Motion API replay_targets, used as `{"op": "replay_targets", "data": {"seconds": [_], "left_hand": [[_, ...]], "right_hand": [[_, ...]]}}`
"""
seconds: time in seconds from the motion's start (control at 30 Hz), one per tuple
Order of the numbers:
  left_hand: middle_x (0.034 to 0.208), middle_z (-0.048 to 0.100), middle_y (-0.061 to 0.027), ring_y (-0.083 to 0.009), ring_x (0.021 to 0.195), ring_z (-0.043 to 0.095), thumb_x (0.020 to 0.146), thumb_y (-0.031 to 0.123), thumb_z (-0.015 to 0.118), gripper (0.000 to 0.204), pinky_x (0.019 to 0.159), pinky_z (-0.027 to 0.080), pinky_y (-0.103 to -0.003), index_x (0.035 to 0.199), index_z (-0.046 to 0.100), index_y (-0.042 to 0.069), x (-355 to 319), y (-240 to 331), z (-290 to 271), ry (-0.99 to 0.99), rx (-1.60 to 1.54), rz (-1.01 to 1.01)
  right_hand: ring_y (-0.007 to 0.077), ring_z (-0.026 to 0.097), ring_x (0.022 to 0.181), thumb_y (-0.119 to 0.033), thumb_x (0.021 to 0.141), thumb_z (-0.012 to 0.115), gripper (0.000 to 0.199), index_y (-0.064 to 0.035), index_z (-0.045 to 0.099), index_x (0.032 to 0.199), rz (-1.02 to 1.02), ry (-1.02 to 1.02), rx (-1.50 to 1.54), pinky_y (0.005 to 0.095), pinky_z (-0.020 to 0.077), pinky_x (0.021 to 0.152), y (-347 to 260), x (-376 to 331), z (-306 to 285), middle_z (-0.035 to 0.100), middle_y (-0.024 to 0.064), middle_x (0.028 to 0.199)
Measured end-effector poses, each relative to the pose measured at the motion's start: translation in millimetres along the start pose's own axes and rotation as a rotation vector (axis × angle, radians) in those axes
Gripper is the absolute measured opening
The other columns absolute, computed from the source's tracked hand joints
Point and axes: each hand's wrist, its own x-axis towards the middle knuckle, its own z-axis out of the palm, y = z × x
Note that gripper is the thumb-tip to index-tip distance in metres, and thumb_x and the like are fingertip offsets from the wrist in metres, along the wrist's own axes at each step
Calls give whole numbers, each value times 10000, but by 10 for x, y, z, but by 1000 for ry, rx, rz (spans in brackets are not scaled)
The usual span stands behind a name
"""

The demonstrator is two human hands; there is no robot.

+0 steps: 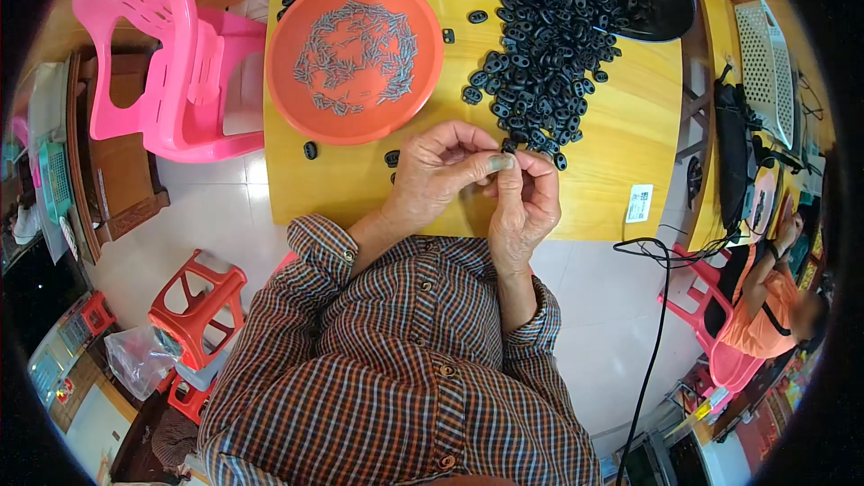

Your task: Assembling small plastic buckles by inserting metal components into them manually.

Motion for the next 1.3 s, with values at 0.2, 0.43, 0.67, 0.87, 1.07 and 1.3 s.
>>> {"op": "replay_targets", "data": {"seconds": [0.2, 0.43, 0.67, 0.87, 1.07, 1.3], "left_hand": [[864, 655, -47, -85, 733, 603, 845, -5, 632, 164, 652, 507, -223, 1009, 624, -12, -19, 31, 77, 1, 79, 4], [880, 642, -43, -86, 758, 595, 873, 9, 599, 154, 701, 505, -230, 1022, 621, -21, 5, 54, -12, -71, 38, -42], [867, 636, -50, -88, 755, 590, 895, 16, 568, 149, 702, 498, -228, 1031, 608, -30, 25, 80, -7, -68, 51, -61], [864, 627, -44, -83, 752, 579, 906, 33, 559, 148, 702, 492, -225, 1035, 595, -32, 21, 88, -48, -78, 80, -46], [887, 616, -34, -76, 756, 567, 917, 51, 548, 149, 703, 484, -217, 1034, 592, -30, 19, 122, -32, -81, 167, -32], [895, 612, -31, -71, 759, 559, 923, 61, 543, 151, 698, 481, -215, 1035, 591, -27, 20, 145, -33, -82, 233, -25]], "right_hand": [[61, 521, 616, -43, 901, 573, 70, -1, 549, 952, 20, 54, -39, 180, 445, 542, -10, 3, -19, 569, 38, 854], [61, 505, 596, -55, 908, 563, 58, -4, 552, 934, 83, 47, -33, 182, 435, 543, -94, 21, 11, 581, 36, 824], [91, 515, 608, -75, 923, 526, 75, -3, 549, 928, 234, -42, 218, 202, 437, 583, -136, 61, -93, 603, 69, 786], [102, 519, 618, -68, 920, 521, 73, 0, 546, 927, 235, -96, 182, 218, 441, 601, -135, 69, -92, 598, 73, 778], [105, 517, 619, -54, 915, 528, 60, 1, 548, 930, 233, -106, 155, 223, 443, 609, -141, 67, -102, 593, 67, 777], [103, 520, 620, -53, 912, 536, 62, 4, 552, 931, 239, -107, 184, 227, 445, 607, -104, 68, -119, 611, 75, 816]]}}
